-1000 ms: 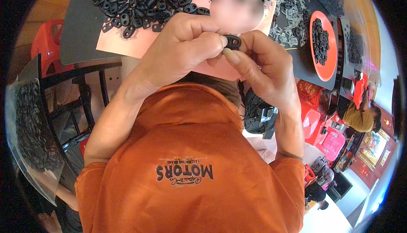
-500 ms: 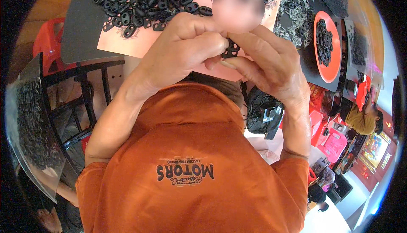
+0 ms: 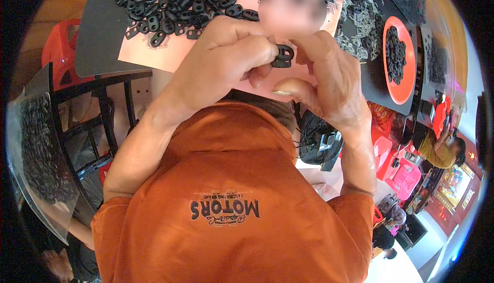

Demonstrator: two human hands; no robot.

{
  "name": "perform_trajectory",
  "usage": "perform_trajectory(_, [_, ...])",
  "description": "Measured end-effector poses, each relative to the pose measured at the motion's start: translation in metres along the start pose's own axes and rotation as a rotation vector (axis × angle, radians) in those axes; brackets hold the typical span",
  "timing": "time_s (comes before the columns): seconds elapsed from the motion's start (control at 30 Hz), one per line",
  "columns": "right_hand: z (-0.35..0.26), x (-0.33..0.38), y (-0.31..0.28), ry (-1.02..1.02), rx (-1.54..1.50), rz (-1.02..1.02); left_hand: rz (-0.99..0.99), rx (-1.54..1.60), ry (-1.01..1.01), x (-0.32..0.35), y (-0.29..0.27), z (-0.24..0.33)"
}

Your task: The person sits at a table and repeatedly picks up small black plastic components and metal springs. They insert the springs into the plastic parts by hand and place the assembled units onto a pink sheet on the table.

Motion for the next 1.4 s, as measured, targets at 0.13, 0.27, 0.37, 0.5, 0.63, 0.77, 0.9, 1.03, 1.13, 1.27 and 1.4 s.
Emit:
perform_trajectory(0.13, [0.009, 0.009, 0.001, 0.075, 0.041, -0.029, -0.03, -0.019, -0.008, 0.0, 0.001, 0.0])
perform_trajectory(0.27, [0.005, 0.01, 0.002, 0.068, -0.009, -0.021, 0.008, 0.002, -0.002, 0.0, 0.002, 0.0])
perform_trajectory(0.37, [0.0, 0.004, 0.005, 0.03, -0.029, -0.001, 0.012, -0.008, -0.007, 0.0, 0.003, 0.0])
perform_trajectory(0.5, [-0.001, -0.001, 0.012, -0.039, 0.035, 0.002, -0.023, -0.014, -0.004, -0.001, 0.004, -0.002])
perform_trajectory(0.63, [-0.005, -0.003, 0.018, -0.16, 0.15, -0.013, -0.075, -0.058, 0.021, -0.001, 0.006, 0.002])
perform_trajectory(0.77, [-0.005, -0.003, 0.021, -0.159, 0.142, -0.049, -0.081, -0.073, 0.056, -0.003, 0.009, 0.003])
perform_trajectory(0.9, [-0.003, -0.002, 0.027, -0.09, 0.09, -0.104, -0.035, -0.134, 0.089, -0.004, 0.008, 0.006])
perform_trajectory(1.03, [-0.002, -0.001, 0.027, -0.058, 0.038, -0.117, -0.099, -0.162, 0.125, -0.006, 0.011, 0.003])
perform_trajectory(1.13, [-0.004, -0.002, 0.026, -0.075, 0.022, -0.118, -0.116, -0.209, 0.151, -0.006, 0.013, 0.011])
perform_trajectory(1.27, [-0.007, -0.002, 0.024, -0.102, 0.022, -0.103, -0.108, -0.17, 0.121, -0.005, 0.015, 0.01])
perform_trajectory(1.4, [-0.005, 0.0, 0.026, -0.11, 0.076, -0.066, -0.097, -0.104, 0.057, -0.008, 0.012, -0.002])
Point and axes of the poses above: each hand's wrist, its own x-axis away from the middle knuckle, its own y-axis out of the palm, z = x × y, the point moved 9 cm from there along -x, towards the middle knuckle, and after that the axes turned 1 degree about z, right-handed, at the moved point
